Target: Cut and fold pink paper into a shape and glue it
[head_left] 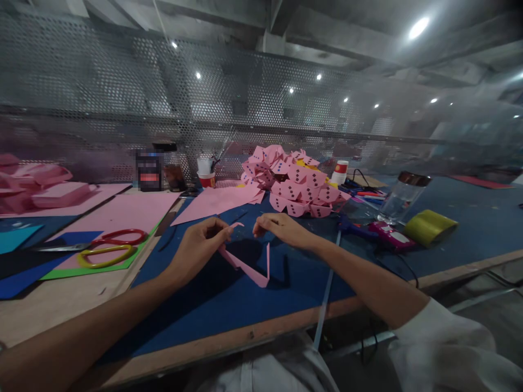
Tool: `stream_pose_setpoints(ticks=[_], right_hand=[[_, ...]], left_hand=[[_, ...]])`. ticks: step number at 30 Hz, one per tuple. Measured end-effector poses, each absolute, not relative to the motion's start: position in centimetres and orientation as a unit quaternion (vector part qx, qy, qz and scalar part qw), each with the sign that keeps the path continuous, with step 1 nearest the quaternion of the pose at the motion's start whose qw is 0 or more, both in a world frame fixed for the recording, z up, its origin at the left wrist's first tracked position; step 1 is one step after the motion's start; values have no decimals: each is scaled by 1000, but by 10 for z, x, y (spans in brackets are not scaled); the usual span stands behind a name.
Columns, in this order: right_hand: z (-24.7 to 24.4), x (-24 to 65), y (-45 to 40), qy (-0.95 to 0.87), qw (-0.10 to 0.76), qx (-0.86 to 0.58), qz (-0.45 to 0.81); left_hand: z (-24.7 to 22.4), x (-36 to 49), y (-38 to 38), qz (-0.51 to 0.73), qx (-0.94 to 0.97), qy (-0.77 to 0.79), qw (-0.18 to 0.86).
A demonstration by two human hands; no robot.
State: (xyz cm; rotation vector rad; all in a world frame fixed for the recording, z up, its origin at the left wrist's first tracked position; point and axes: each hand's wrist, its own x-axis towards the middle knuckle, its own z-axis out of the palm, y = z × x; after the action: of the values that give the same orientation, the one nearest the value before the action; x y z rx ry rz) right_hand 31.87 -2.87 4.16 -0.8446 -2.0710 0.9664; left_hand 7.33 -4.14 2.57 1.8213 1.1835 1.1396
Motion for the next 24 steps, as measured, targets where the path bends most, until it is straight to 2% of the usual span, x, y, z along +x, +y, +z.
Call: stream_pose_setpoints(ticks=[15,24], right_hand=[[38,330,-20,-762,250,-295,519],[31,323,-24,-799,295,-314,419]], left_hand=[[26,50,-10,464,666,503,297],[26,50,-7,474,666,503,283]])
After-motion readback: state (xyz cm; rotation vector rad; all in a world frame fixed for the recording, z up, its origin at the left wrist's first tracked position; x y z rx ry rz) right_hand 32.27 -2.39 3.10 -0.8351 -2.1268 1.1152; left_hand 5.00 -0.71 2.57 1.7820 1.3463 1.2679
